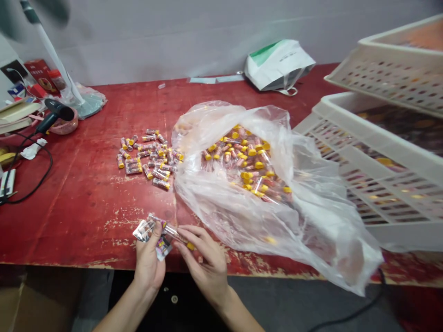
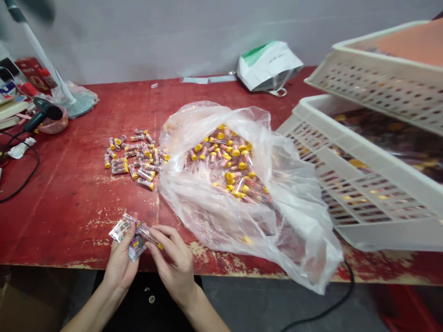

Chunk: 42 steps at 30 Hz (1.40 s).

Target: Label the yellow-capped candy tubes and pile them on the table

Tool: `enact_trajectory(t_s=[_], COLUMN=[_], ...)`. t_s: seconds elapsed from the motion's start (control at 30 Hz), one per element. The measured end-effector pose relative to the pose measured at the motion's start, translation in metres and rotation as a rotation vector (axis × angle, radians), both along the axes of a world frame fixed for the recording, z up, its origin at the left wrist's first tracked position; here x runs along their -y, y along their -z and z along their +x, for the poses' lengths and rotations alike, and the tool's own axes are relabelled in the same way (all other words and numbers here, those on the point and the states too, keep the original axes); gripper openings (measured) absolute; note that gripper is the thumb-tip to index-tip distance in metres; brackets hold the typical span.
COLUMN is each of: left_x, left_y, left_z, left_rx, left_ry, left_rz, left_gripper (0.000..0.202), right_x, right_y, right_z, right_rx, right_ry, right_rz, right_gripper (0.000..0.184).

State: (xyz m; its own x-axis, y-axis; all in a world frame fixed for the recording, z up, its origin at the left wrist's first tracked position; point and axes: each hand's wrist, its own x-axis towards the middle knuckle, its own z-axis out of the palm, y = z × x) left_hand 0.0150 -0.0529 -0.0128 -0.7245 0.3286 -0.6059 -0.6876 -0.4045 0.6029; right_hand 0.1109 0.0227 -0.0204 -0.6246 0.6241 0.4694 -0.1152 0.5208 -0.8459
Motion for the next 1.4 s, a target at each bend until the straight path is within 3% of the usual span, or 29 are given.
enact_trajectory(t_s=[0.2, 0.37, 0.53, 0.77, 0.93, 1.0, 1.13, 1.3, 1.4], left_x=[0.001, -0.002, -0.002, -0.004, -0.005, -0.005, -0.006, -0.003, -0.003], left_y=[-0.005, -0.011, -0.011, -0.015, -0.014, -0.011, -0.005, -0.003, -0.003], left_z=[-0.002, -0.005, -0.013, -0.013, -0.012, -0.01, -0.004, -0.009, -0.015], left_rx=[-0.015, 0.021, 0.041, 0.086, 0.062, 0.062, 0.065, 0.058, 0.068], left_ry=[-0.011, -0.055, -0.102, -0.095, -0.119, -0.105, -0.008, -0.09, -0.111], left_rz=[-0.01, -0.007, -0.007, -0.02, -0.05, -0.054, -0.007, -0.001, -0.004], left_gripper=[0.032, 0.03, 0.02, 0.014, 0.019, 0.019, 0.02, 0.024, 0.013], right_x=[-0.006, -0.007, -0.007, -0.007, -0.011, -0.013, -0.017, -0.017, -0.017], right_y=[-0.011, -0.012, -0.002, 0.0, 0.01, 0.011, 0.006, 0.003, 0.007], right_z=[0.014, 0.017, 0.021, 0.02, 0.008, -0.002, -0.023, -0.03, -0.027], right_rx=[0.075, 0.065, 0.059, 0.018, -0.048, 0.015, 0.181, 0.226, 0.159], right_ry=[-0.187, -0.138, -0.01, -0.146, -0.055, -0.081, -0.179, -0.206, -0.215], right_rz=[0.12, 0.14, -0.093, -0.244, -0.698, -0.801, -0.768, -0.742, -0.874], right_gripper=[0.06, 0.059, 0.044, 0.033, 0.019, 0.019, 0.024, 0.03, 0.038])
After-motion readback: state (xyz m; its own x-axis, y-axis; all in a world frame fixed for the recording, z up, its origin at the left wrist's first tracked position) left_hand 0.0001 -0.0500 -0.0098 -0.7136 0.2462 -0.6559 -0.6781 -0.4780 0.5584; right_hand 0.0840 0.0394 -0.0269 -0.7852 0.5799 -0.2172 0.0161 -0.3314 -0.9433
